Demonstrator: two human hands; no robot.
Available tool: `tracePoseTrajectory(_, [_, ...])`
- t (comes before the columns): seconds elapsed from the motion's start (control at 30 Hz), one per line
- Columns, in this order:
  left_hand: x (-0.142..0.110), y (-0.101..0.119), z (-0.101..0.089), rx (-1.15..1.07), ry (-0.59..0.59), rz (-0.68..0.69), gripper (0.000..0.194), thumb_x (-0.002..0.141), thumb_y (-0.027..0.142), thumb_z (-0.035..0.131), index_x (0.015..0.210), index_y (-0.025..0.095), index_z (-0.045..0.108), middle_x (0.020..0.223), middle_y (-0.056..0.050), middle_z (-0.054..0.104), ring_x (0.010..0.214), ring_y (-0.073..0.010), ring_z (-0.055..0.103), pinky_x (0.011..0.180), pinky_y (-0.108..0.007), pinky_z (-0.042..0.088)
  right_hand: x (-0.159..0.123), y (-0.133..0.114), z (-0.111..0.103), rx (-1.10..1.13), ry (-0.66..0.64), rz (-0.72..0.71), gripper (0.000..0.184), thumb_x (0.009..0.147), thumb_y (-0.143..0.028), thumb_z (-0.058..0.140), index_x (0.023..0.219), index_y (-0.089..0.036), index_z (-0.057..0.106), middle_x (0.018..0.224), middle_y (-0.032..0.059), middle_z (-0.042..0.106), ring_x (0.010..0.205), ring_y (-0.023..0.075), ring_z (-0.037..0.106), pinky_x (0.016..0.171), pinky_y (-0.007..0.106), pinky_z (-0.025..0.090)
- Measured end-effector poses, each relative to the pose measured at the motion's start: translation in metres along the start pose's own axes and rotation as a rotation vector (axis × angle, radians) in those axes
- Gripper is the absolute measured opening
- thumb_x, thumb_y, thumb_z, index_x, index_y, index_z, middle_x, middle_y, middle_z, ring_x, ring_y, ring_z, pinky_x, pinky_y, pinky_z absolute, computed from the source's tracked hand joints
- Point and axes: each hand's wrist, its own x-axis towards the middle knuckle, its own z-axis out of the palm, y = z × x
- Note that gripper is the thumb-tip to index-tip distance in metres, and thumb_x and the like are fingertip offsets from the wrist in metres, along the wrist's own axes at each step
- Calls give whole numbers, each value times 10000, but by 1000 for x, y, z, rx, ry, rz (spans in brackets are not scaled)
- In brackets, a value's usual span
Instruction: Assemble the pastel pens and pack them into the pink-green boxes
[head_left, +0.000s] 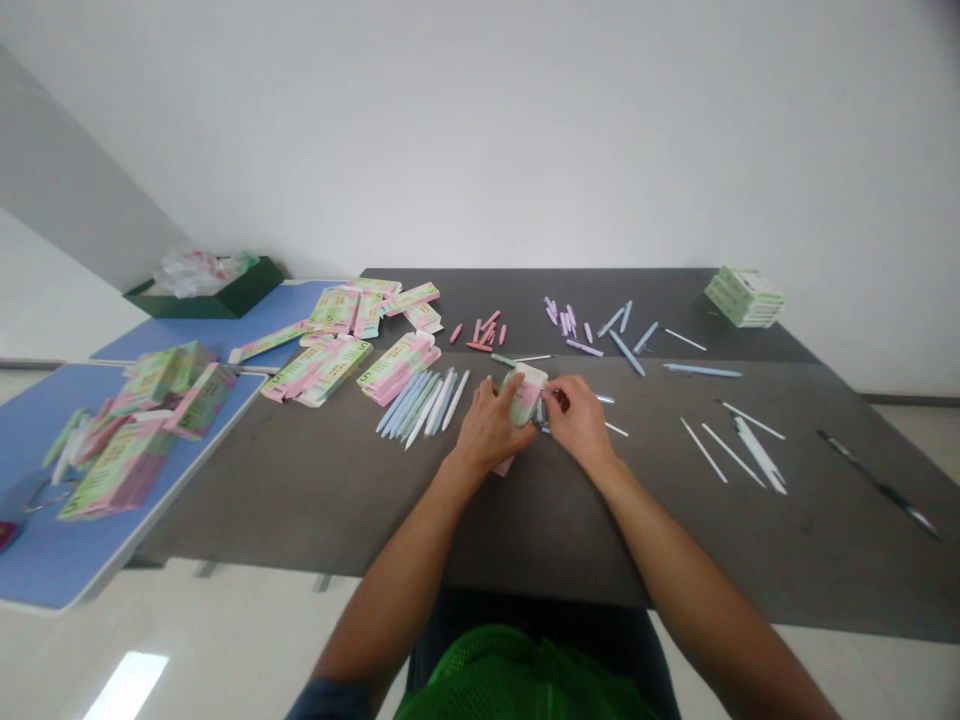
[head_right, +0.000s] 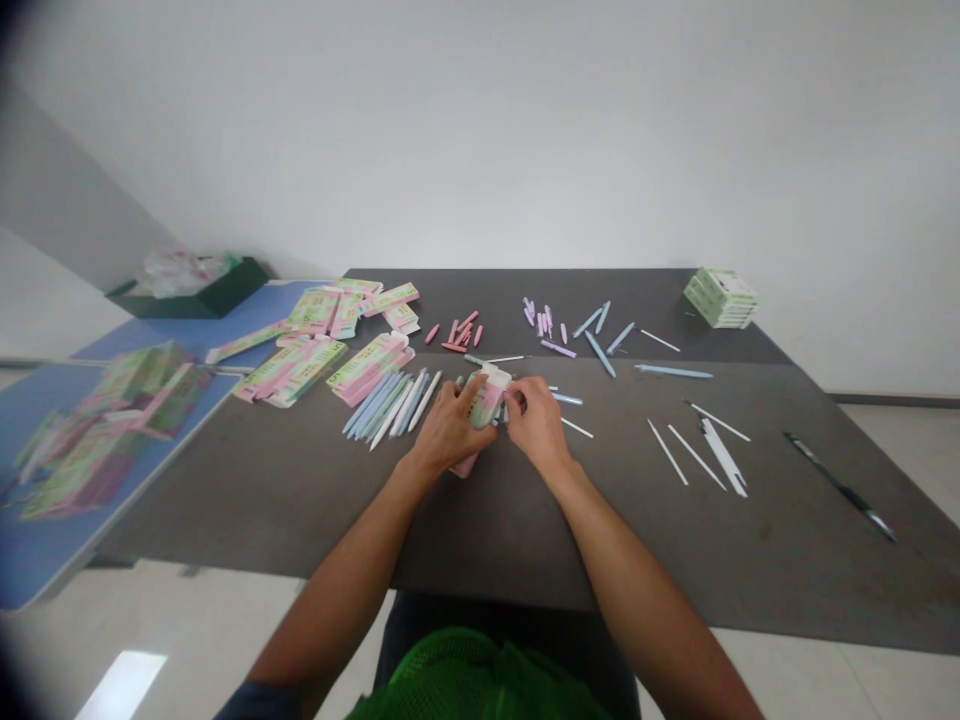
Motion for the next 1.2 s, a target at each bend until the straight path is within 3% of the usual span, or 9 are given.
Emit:
tracePoseTrajectory(0.13, [1,-2,0,-65,-25,-28,849,741,418,747,1479,214,380,1200,-136,553,1122,-328,593,977,-454,490,-4,-5,0,40,-11,57,103,899,-268,571,872,-196,639,861,56,608,728,181,573,698,320,487])
tracePoseTrajectory(0.3, [4,0,5,-210,65,-41,874,704,433,795,1423,162,378,1330,-178,562,1266,-335,554,1067,-464,453,-9,-8,6,197,-42,205,216,901,-397,605,994,-205,639,947,74,676,779,197,636,722,339,527])
tracePoseTrajectory(0.43, [4,3,11,-370,15,-145,861,717,409,796,1417,136,375,1208,-159,648,1066,-285,663,928,-417,532,-9,-4,8,382,-132,358,324,867,-411,646,1123,-217,604,1101,86,712,872,213,689,775,369,563])
tracePoseTrajectory(0.6, [5,-1,11,-475,-145,-95,770,815,331,695,1487,155,361,976,-49,716,770,-172,671,759,-313,544,-1,12,-10,473,-210,393,284,841,-331,664,1097,-216,616,1078,79,747,950,224,713,868,397,556])
tracePoseTrajectory(0.73, [14,-18,-2,-203,-10,-205,292,888,223,561,1156,189,671,935,-58,722,817,-182,670,822,-321,526,3,25,-23,383,-349,353,265,851,-249,640,1115,-233,638,1083,64,762,979,219,719,912,409,543])
tracePoseTrajectory(0.8, [18,-29,-9,-1,82,-285,201,900,242,554,1013,181,710,1025,-103,713,940,-229,671,887,-354,514,2,29,-24,335,-374,320,287,852,-226,638,1139,-241,641,1115,62,758,1008,218,716,937,414,538])
tracePoseTrajectory(0.9, [19,-41,-15,200,111,-410,301,856,371,649,1070,165,693,1126,-169,678,1038,-314,655,882,-399,520,1,31,-23,324,-400,289,310,857,-220,638,1166,-246,643,1141,64,754,1010,220,718,929,417,550])
tracePoseTrajectory(1.03, [18,-45,-12,258,5,-462,481,778,442,723,1143,136,660,1166,-226,655,1035,-367,664,837,-418,531,0,25,-22,317,-416,268,301,861,-218,639,1160,-240,660,1132,66,757,981,229,722,904,433,563])
tracePoseTrajectory(1.2, [22,-45,-9,284,-90,-501,357,797,373,663,1055,129,697,1090,-238,706,1007,-363,689,784,-386,531,0,18,-23,287,-406,263,290,852,-206,650,1138,-242,681,1067,57,770,907,220,725,865,417,564])
